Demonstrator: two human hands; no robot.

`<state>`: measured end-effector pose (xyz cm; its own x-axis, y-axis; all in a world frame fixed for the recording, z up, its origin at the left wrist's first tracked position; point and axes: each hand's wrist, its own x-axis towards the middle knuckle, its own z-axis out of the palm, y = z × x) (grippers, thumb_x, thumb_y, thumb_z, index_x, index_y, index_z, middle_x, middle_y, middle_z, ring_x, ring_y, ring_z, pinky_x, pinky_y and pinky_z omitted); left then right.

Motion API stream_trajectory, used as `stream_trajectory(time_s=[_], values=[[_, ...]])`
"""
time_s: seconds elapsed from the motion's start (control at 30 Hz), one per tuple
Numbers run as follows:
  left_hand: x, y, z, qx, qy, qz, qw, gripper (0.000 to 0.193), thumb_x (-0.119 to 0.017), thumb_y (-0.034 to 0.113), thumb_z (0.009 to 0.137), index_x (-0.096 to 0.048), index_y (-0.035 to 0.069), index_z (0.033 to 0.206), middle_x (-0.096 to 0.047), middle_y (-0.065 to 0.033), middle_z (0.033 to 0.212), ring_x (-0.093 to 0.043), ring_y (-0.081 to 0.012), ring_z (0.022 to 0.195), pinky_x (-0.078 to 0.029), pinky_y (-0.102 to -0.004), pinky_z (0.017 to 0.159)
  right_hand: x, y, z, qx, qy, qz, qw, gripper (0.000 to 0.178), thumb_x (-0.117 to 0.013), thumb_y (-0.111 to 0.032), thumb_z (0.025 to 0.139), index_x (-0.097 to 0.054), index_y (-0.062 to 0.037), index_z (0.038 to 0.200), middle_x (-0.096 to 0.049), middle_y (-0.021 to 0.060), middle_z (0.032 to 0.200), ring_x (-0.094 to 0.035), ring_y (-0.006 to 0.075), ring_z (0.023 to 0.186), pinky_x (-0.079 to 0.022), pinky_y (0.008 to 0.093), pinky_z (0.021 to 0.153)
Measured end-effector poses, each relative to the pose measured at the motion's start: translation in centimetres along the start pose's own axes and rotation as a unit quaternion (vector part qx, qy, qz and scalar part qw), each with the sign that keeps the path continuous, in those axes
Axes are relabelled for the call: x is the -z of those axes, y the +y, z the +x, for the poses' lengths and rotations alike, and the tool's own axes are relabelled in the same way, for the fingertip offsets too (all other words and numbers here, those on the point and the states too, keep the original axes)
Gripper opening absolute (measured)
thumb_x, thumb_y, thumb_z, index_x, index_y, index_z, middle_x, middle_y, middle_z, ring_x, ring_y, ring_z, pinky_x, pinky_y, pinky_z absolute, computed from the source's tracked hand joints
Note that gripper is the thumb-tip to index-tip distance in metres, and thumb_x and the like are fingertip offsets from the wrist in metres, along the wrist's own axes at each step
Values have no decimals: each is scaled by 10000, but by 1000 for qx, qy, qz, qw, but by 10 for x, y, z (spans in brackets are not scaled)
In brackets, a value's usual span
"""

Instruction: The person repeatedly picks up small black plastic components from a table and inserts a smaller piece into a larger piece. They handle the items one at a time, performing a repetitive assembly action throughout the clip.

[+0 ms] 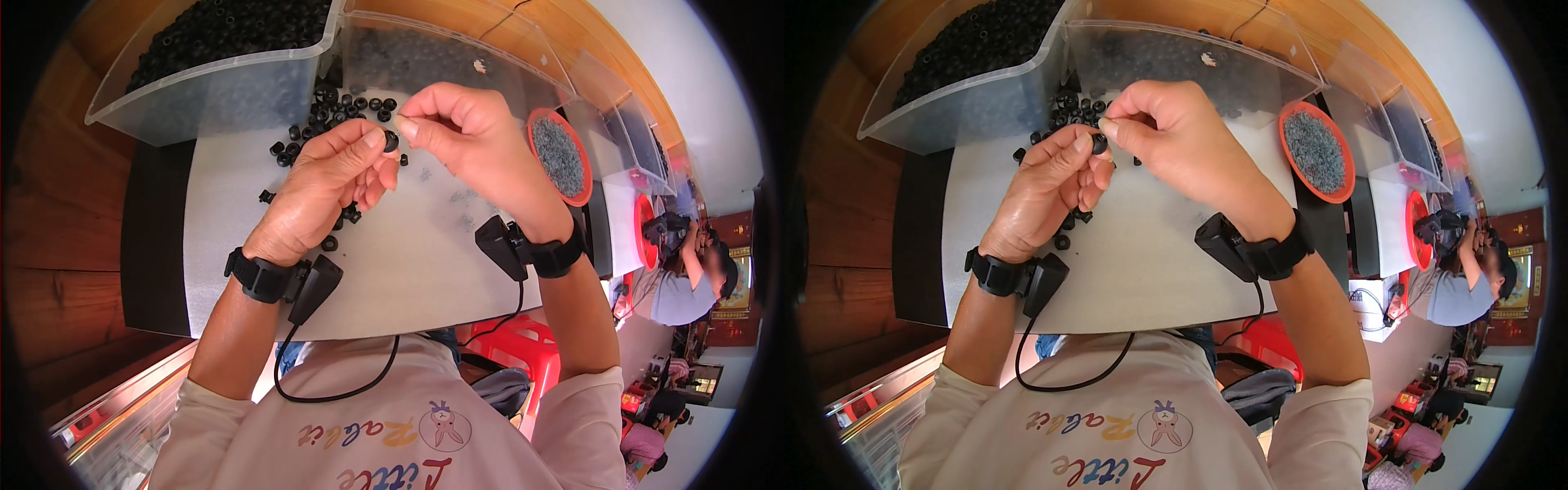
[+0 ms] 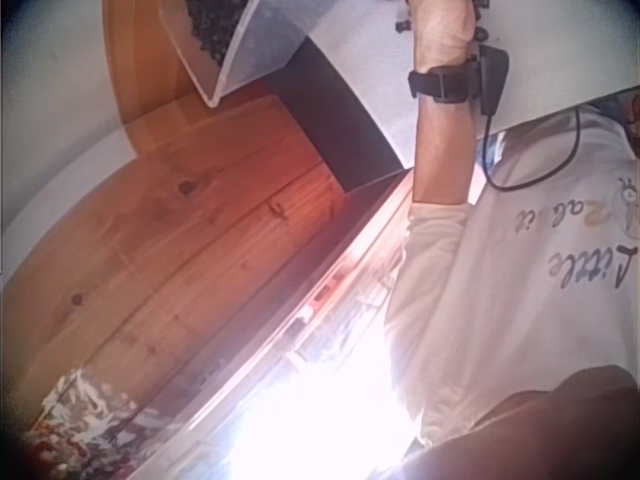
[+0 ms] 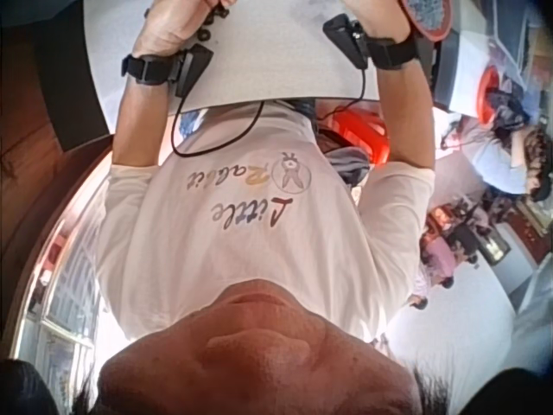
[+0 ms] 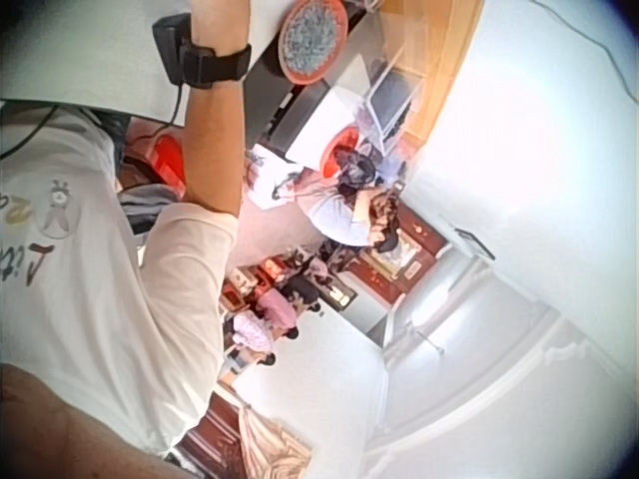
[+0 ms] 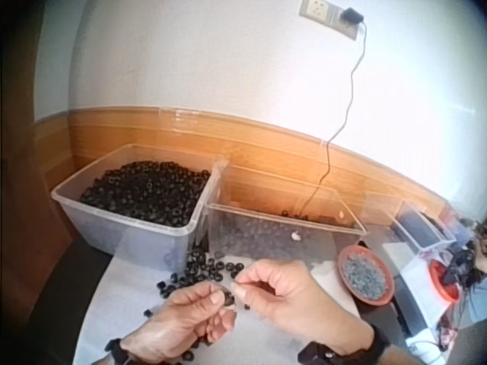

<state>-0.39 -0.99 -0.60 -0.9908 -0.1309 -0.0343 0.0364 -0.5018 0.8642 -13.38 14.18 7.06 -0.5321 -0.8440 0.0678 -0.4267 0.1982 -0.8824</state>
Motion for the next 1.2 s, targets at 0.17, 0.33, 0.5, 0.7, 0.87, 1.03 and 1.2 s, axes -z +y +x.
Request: stream_trajectory(time_s=[0.17, 0.33, 0.5, 0.7, 0.87, 1.03, 1.2], values=[[0, -2, 0, -6, -11, -8, 1000, 268, -538, 349, 1092, -643, 103, 1104, -671, -19, 849, -547, -81, 652, -412, -230, 582, -5, 9, -4, 98, -23, -40, 994, 140, -611, -35, 980, -665, 60, 1068, -708, 94, 840, -638, 155, 746, -516, 300, 688], [-1, 2, -2, -11, -2, -17, 1000, 276, -537, 343, 1093, -644, 93, 1135, -671, -23, 850, -550, -83, 656, -416, -231, 583, 0, 7, -16, 113, -8, -44, 993, 219, -603, -3, 999, -661, 28, 1208, -672, 56, 931, -620, 122, 841, -503, 268, 761], [1, -2, 0, -27, -11, -14, 999, 285, -541, 339, 1090, -638, 78, 1150, -674, -24, 853, -559, -90, 665, -417, -230, 580, -5, 16, -20, 256, -19, -173, 951, 295, -593, 47, 966, -631, 34, 1259, -580, 104, 852, -566, 221, 723, -456, 328, 662], [6, -2, 0, -38, -11, -43, 998, 275, -522, 322, 1097, -627, 72, 1137, -669, -28, 880, -552, -97, 663, -410, -232, 576, -6, 11, -18, 254, -25, -197, 947, 268, -610, 8, 971, -651, 20, 1236, -579, 99, 863, -555, 211, 712, -455, 318, 646], [7, 2, 3, -79, 4, -54, 995, 320, -508, 359, 1099, -628, 75, 1016, -661, -3, 837, -532, -86, 661, -413, -238, 594, 21, 31, -1, 50, -44, -183, 981, 199, -639, -76, 977, -670, 27, 1144, -643, 93, 900, -590, 197, 733, -487, 310, 680], [12, 3, 4, -86, 28, -57, 994, 326, -500, 349, 1099, -625, 71, 987, -652, -1, 817, -522, -88, 646, -405, -241, 587, 12, 69, 8, 73, -68, -317, 943, 89, -627, -62, 925, -657, 21, 926, -670, 213, 859, -677, 367, 826, -523, 445, 731], [11, 3, 4, -81, 31, -55, 995, 322, -511, 340, 1094, -625, 62, 978, -650, -5, 809, -517, -89, 636, -402, -240, 585, -11, 82, 16, 91, -104, -423, 896, 52, -626, -27, 889, -633, 20, 908, -665, 198, 937, -677, 396, 900, -547, 479, 781]])
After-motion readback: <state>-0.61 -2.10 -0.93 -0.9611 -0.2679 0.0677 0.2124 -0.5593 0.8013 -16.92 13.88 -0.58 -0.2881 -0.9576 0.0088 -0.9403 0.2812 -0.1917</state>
